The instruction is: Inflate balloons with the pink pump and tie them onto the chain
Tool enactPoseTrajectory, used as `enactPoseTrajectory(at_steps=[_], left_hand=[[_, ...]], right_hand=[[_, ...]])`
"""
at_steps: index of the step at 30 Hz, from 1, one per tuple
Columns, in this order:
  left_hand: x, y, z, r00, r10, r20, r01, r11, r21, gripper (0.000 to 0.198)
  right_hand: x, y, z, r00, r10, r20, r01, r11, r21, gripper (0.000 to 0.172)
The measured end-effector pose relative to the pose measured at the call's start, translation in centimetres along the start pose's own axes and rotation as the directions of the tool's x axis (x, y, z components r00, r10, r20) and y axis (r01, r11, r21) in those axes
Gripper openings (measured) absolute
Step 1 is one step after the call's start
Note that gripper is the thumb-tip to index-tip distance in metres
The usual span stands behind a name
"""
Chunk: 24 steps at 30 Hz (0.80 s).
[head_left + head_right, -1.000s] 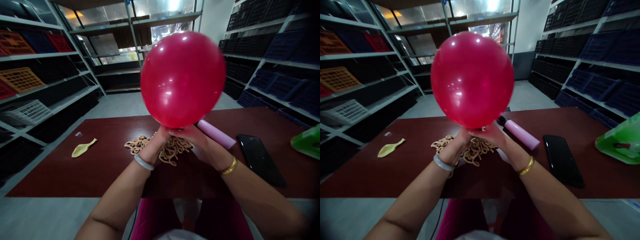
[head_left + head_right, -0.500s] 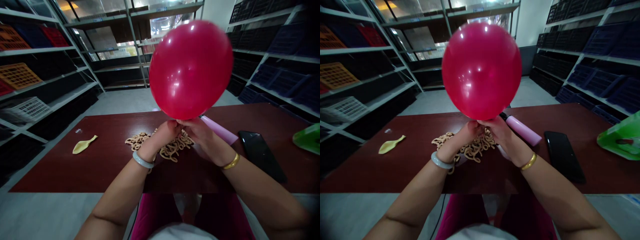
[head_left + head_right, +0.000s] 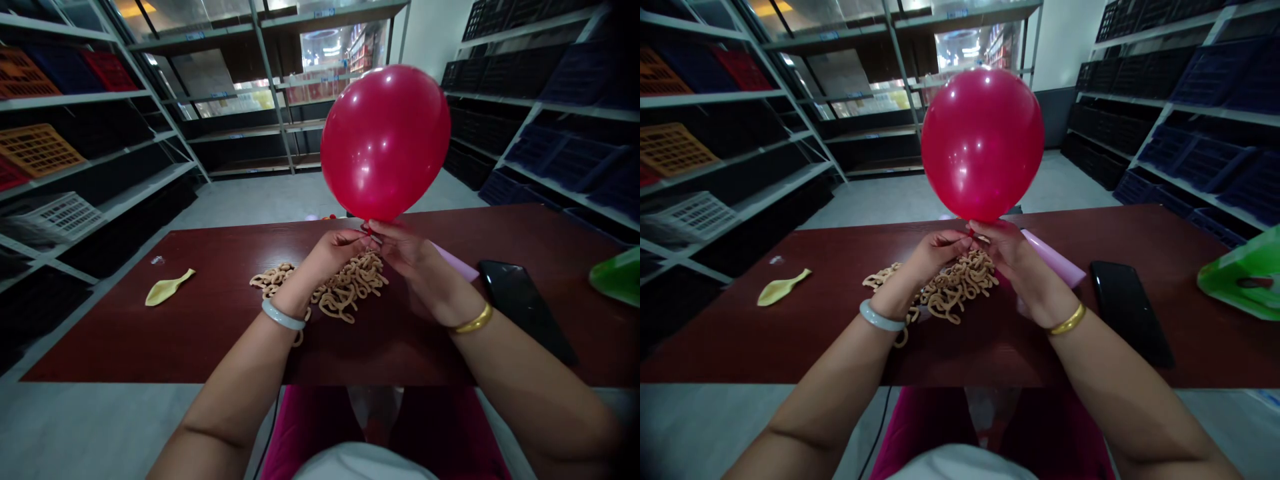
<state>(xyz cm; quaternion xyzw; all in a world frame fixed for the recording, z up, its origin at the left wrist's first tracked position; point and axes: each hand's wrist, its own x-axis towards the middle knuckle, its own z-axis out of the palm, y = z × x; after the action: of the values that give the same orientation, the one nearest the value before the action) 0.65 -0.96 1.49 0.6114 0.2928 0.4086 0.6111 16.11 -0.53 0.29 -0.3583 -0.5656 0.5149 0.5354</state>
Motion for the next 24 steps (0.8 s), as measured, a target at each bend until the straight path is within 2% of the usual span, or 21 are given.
enactPoseTrajectory(at_steps=[2,5,6,7,8,10,11,13,15,17,19,21,22,24], left_hand=[[0.0,0.2,-0.4,0.999,-0.027,-0.040,0.025,0.998,-0.055,0.015],[0.0,0.8,-1.6,0.988,-0.039,-0.147,-0.004,0.960,-0.280,0.016],[0.0,1.0,-2.1,0.981,-0.038,-0.189,-0.033,0.932,-0.361,0.014],[0.1,1.2,-2.6,0.972,-0.042,-0.232,-0.064,0.900,-0.430,0.012],[0.2,1.3,-3.2,0.961,-0.050,-0.271,-0.091,0.871,-0.483,0.010],[0.3,1.3,-4.2,0.944,-0.074,-0.322,-0.123,0.825,-0.552,0.007],[0.4,1.2,-4.7,0.940,-0.088,-0.329,-0.127,0.806,-0.578,0.006],[0.6,0.9,-5.3,0.940,-0.108,-0.325,-0.123,0.779,-0.615,0.007],[0.7,0.7,-5.6,0.940,-0.115,-0.322,-0.121,0.769,-0.628,0.007],[0.9,0.5,-5.7,0.939,-0.115,-0.325,-0.122,0.770,-0.626,0.008],[0.9,0.4,-5.8,0.937,-0.112,-0.331,-0.129,0.768,-0.627,0.009],[0.9,0.4,-5.7,0.937,-0.106,-0.332,-0.135,0.768,-0.627,0.012],[0.9,0.5,-5.6,0.938,-0.100,-0.332,-0.138,0.770,-0.623,0.013],[0.8,0.5,-5.3,0.938,-0.087,-0.335,-0.142,0.786,-0.601,0.015]], right_hand=[[0.0,0.2,0.1,0.999,0.014,-0.031,-0.016,0.999,-0.038,0.022],[0.0,-0.2,0.2,0.998,-0.017,-0.059,0.004,0.976,-0.217,0.025],[-0.1,-0.6,0.2,0.999,-0.040,-0.001,0.038,0.954,-0.297,0.023],[-0.3,-0.9,0.1,0.992,-0.057,0.112,0.095,0.924,-0.369,0.020],[-0.5,-1.2,0.0,0.961,-0.064,0.268,0.180,0.882,-0.435,0.016],[-1.1,-1.6,-0.1,0.821,-0.025,0.570,0.396,0.745,-0.537,0.012],[-1.4,-1.6,0.0,0.756,0.005,0.655,0.485,0.668,-0.564,0.014],[-1.7,-1.2,0.2,0.704,0.030,0.710,0.586,0.540,-0.604,0.017],[-1.7,-0.6,0.5,0.696,0.025,0.718,0.621,0.483,-0.618,0.011],[-1.5,-0.4,0.8,0.719,-0.028,0.695,0.589,0.555,-0.587,0.002],[-1.2,-0.7,1.0,0.822,-0.110,0.559,0.443,0.741,-0.504,0.008],[-1.0,-1.3,0.8,0.938,-0.135,0.320,0.230,0.933,-0.278,0.015],[-0.9,-1.7,0.5,0.972,-0.115,0.206,0.141,0.983,-0.119,0.017],[-0.7,-2.3,-0.2,0.996,-0.058,0.067,0.045,0.983,0.180,0.017]])
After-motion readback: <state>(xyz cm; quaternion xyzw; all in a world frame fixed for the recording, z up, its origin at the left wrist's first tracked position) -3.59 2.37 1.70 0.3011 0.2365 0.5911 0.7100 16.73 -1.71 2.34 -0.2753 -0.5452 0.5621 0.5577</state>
